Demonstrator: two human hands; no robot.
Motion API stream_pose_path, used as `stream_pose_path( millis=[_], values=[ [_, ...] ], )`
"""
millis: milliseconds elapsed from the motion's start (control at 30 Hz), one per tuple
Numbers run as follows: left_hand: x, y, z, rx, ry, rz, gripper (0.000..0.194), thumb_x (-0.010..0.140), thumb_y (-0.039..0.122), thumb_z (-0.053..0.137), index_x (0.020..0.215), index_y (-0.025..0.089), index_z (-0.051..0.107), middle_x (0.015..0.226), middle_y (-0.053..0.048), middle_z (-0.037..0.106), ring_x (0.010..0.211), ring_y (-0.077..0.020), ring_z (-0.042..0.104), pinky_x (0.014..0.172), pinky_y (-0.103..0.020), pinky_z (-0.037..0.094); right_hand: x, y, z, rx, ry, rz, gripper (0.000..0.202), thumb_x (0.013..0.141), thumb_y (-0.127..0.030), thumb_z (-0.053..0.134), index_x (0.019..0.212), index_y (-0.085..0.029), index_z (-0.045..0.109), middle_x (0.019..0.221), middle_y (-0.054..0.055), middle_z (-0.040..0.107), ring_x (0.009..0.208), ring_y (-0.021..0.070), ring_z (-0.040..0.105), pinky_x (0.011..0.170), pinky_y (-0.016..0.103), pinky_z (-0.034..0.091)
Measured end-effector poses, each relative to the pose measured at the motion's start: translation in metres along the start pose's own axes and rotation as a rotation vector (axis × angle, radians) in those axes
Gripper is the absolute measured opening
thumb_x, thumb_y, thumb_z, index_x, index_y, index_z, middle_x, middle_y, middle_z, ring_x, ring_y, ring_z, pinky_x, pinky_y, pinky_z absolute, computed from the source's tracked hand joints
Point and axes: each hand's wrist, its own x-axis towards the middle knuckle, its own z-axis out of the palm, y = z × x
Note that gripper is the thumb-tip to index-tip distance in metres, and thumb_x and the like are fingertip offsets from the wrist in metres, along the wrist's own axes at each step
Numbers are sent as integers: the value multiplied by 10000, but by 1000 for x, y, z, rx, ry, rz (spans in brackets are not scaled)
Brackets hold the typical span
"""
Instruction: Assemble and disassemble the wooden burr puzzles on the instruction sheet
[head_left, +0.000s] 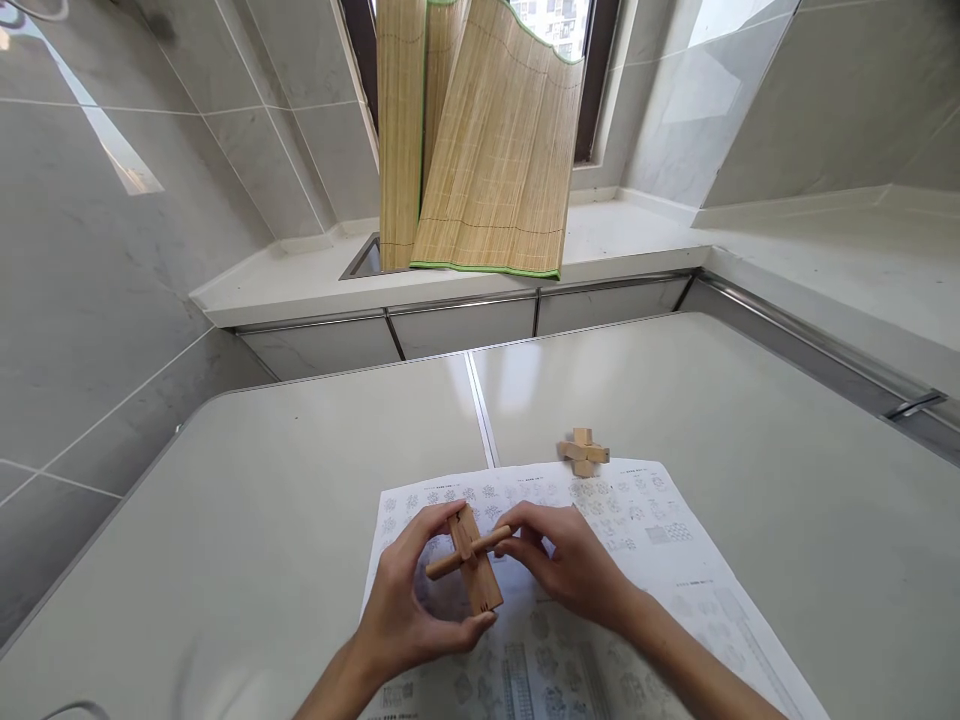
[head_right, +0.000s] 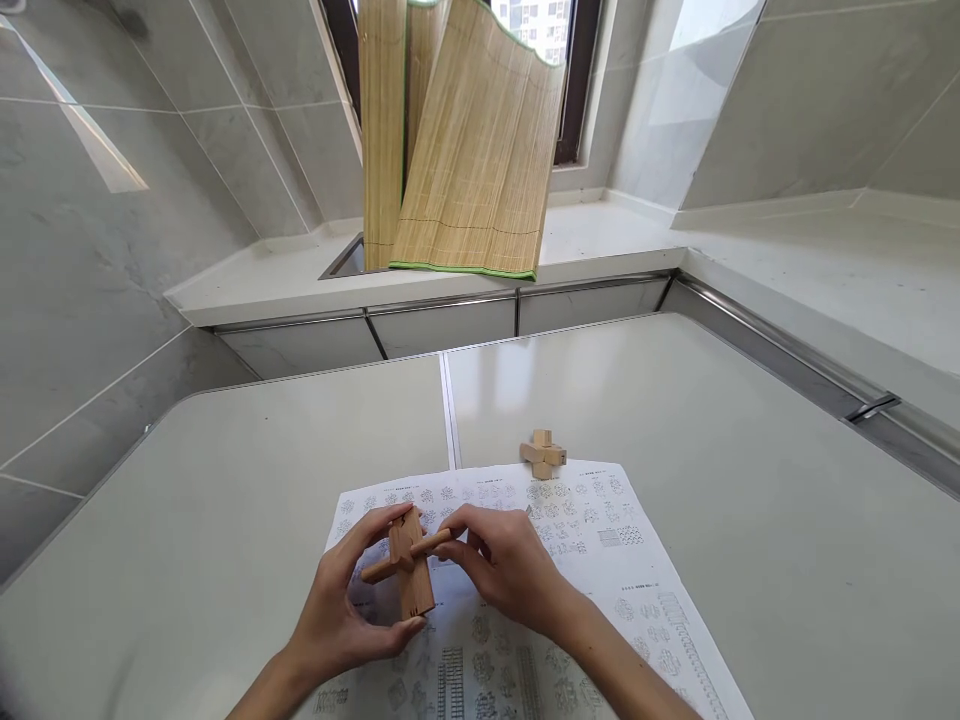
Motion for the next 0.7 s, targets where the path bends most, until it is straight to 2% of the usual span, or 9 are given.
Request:
stream_pose_path(
  millis=[100, 233, 400, 700],
  values=[
    [-1, 0, 2, 53, 25, 16, 891, 703, 318, 881, 1487, 293, 459, 1374, -113, 673, 1227, -345, 696, 1026, -482, 613, -3, 3, 5, -77, 48, -57, 194, 1065, -332, 604, 1038, -237, 771, 749, 6, 740, 534, 120, 495, 589, 250, 401],
    [-3, 0, 2, 81, 31, 37, 911, 679, 318, 894, 1485, 283, 470, 1361, -113, 686, 1216, -347, 706, 1022, -470, 616, -4, 5, 6, -93, 34, -57, 182, 1069, -336, 602, 1022, -238, 748, 770, 3, 745, 548, 122, 511, 589, 249, 414],
    [-3, -1, 2, 59, 31, 49, 909, 673, 367, 896, 1482, 282, 489, 1339, -108, 707, 1192, -352, 722, 996, -458, 627, -4, 5, 5, -14, 0, -26, 190, 1057, -355, 606, 994, -225, 729, 784, 16, 742, 599, 140, 558, 589, 253, 432],
    [1, 0, -6, 44, -14, -9, 839, 701, 349, 865, 1465, 279, 526, 1359, -109, 710, 1230, -361, 705, 1014, -483, 611, 1, -6, -2, 176, -120, -9, 182, 1063, -327, 600, 1056, -227, 752, 846, 29, 789, 692, 156, 670, 646, 259, 515]
  ],
)
